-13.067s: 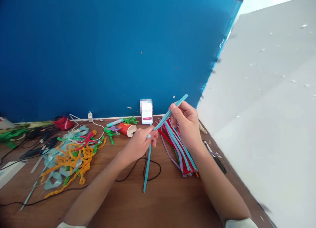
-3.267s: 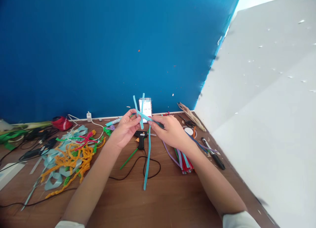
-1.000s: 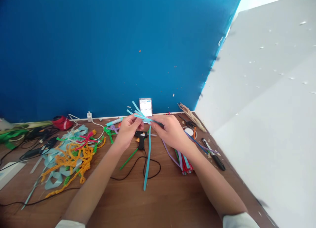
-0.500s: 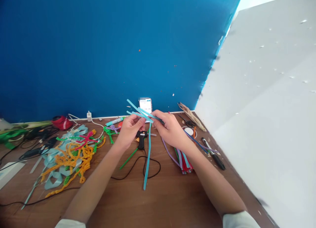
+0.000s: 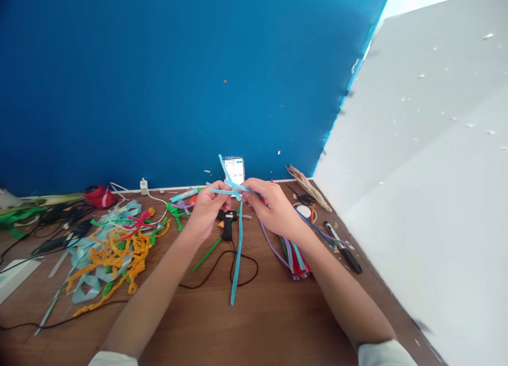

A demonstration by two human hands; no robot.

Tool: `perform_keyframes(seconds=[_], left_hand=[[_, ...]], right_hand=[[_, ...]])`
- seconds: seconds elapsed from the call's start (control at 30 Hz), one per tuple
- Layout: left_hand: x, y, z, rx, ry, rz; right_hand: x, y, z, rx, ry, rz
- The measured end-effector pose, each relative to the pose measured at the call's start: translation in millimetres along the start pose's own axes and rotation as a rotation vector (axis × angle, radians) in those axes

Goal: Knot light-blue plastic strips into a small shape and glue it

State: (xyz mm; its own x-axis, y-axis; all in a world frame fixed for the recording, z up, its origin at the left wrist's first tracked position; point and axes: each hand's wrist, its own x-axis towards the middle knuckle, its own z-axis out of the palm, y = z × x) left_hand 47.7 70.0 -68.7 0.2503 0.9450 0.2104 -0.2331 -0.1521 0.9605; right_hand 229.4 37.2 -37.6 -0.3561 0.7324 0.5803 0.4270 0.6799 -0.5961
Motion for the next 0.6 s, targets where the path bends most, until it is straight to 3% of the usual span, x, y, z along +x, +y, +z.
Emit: perform_keyframes(seconds=[0.23, 0.37, 0.47, 0.6], left_hand=[[-0.4, 0.1, 2.5, 0.046, 0.0, -0.003], [0.1, -4.1, 0.1, 0.086, -0.058, 0.012], [-2.1, -4.2, -1.7, 0.207, -0.09, 0.029], [-8.9, -0.4, 0.0, 0.405, -0.042, 0.123]], right_hand=[[-1.2, 1.1, 1.3, 0.003, -0.03, 0.008], [-1.2, 0.9, 1.0, 0.051, -0.004, 0.055], [-1.6, 2.3, 1.8, 0.097, 0.009, 0.094], [-2.6, 4.5, 3.3, 0.147, 0.012, 0.127]])
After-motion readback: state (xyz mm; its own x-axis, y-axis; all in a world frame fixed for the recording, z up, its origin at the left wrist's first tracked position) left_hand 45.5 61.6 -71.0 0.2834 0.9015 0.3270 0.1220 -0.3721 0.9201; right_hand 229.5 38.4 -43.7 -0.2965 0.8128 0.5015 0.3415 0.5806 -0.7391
